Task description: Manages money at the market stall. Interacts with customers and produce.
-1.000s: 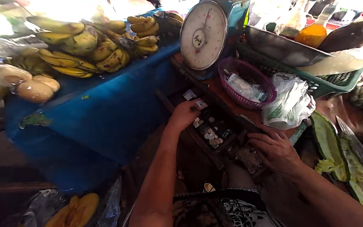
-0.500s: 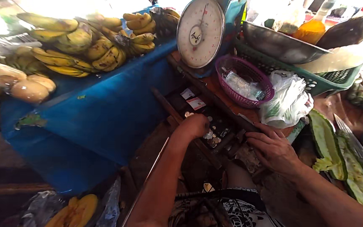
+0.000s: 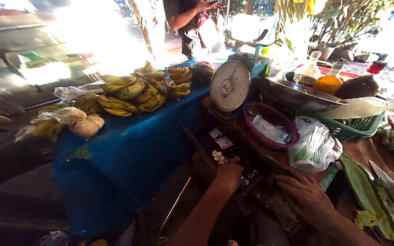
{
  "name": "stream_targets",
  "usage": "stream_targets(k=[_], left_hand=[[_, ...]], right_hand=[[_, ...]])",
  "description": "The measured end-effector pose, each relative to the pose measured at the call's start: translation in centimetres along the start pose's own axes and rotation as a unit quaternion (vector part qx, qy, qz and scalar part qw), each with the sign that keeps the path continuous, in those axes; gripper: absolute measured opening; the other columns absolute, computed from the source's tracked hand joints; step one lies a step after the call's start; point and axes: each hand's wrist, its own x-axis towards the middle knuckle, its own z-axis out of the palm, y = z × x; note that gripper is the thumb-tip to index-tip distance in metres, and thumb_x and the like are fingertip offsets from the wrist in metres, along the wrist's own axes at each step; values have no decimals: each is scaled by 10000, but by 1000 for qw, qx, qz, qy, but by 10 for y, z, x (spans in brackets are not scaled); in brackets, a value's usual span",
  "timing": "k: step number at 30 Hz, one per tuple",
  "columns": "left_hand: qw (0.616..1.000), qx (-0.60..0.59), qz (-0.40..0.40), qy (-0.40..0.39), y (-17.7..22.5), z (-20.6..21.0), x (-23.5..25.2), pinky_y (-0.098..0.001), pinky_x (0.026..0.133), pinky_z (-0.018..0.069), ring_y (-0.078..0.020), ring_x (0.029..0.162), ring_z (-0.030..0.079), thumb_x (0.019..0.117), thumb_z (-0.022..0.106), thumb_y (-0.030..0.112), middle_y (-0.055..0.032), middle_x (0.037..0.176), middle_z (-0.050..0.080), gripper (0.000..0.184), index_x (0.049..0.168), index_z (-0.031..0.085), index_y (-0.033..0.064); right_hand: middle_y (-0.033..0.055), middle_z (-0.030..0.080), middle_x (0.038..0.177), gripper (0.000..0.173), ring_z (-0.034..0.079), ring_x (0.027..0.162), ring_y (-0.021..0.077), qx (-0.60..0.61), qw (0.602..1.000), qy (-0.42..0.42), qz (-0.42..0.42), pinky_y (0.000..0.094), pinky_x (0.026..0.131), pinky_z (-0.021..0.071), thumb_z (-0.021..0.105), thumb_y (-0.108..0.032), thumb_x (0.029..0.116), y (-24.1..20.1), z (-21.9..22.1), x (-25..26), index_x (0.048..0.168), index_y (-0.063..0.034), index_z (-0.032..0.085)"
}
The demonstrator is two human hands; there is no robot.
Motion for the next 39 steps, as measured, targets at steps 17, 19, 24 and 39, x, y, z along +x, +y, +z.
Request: stream_targets(k=[17, 19, 24, 39], left_hand=[[998, -32, 45, 35, -5, 1, 3, -563, 1014, 493, -433, 1203, 599, 927, 652, 17, -270, 1244, 625, 224, 1127, 671, -81], [998, -28, 52, 30, -7, -1, 5, -569, 1004, 493, -429, 1187, 610, 928, 655, 22, -262, 1215, 642, 213, 1118, 673, -73], [997, -9, 69, 18, -8, -1, 7, -592, 1000, 486, -435, 1181, 610, 914, 674, 19, -251, 1216, 648, 209, 1105, 684, -66], [988, -88, 105, 65, -28, -4, 11, -614, 1013, 473, -434, 1165, 628, 946, 622, 29, -256, 1178, 674, 233, 1163, 683, -33]], right_hand=[[-26, 732, 1236, 289, 596, 1293, 309, 0, 1000, -12, -2, 519, 1040, 480, 484, -250, 992, 0, 1, -2, 1047, -186, 761], [-21, 734, 1231, 286, 598, 1290, 318, 2, 1000, -11, -2, 522, 1041, 478, 490, -253, 992, 0, 1, -1, 1041, -184, 763], [-15, 737, 1223, 300, 598, 1287, 318, -3, 1000, -6, -9, 514, 1034, 472, 479, -268, 992, 0, 3, -1, 1037, -183, 763], [8, 724, 1257, 283, 584, 1306, 330, 21, 999, -35, 2, 534, 1065, 456, 487, -216, 1003, -1, -3, -1, 1080, -156, 752]])
